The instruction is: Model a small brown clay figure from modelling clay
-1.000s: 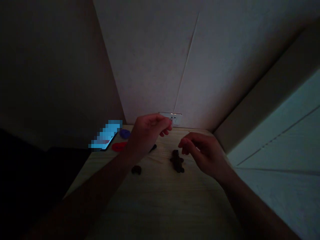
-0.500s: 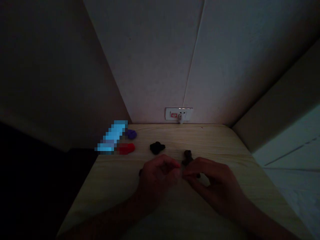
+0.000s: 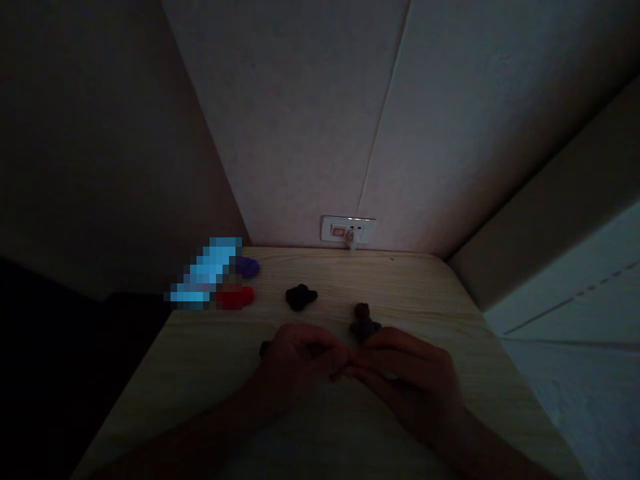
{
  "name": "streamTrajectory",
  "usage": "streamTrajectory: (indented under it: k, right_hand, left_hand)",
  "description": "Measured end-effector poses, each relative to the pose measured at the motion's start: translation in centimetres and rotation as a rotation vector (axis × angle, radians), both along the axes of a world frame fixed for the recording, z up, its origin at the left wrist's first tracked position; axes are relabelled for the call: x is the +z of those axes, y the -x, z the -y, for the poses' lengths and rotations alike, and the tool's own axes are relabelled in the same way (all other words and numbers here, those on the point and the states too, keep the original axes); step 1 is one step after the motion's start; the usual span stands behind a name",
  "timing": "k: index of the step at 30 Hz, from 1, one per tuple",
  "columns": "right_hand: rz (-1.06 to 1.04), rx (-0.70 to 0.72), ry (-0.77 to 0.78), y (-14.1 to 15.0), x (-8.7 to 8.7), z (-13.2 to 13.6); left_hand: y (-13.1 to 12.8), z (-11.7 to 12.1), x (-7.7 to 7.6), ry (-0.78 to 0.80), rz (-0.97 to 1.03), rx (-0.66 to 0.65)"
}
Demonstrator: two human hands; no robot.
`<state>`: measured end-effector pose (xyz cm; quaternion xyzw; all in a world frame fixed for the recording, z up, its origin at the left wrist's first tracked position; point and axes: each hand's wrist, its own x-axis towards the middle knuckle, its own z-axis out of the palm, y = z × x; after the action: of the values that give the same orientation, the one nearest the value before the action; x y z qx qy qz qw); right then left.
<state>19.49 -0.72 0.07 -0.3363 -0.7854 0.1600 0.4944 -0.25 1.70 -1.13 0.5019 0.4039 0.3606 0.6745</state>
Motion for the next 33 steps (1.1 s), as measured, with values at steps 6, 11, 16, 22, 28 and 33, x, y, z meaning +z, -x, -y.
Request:
streamTrajectory:
  k: [6,11,16,22,28,33]
  right_hand:
    - [-0.014,0.021,0.012,0.1,-0.1,0.2]
    - [0.018,0.053,0.007,0.0,0.6,0.3]
    - [0.018,0.055,-0.009,-0.1,0.6,0.3]
    - [0.004,0.039,0.013,-0.3,0.0,0.3]
    - [-0.013,0.050,0.009,-0.2,0.1,0.3]
    - [-0.003,0.052,-0.011,-0.1,0.2,0.2]
  left_hand:
    - [0.0,0.0,-0.4,0.024,0.031,0.026]
    - [0.1,0.2,-1.2,0.093,0.096,-0.020]
    - [0.2,0.1,-1.5,0.145,0.143,-0.067]
    - [0.4,-0.1,-1.0,0.028,0.088,-0.085]
    - [0.3,0.0,-1.0,0.086,0.119,-0.097]
    - [0.0,0.2,-1.5,0.102,0.172,-0.079]
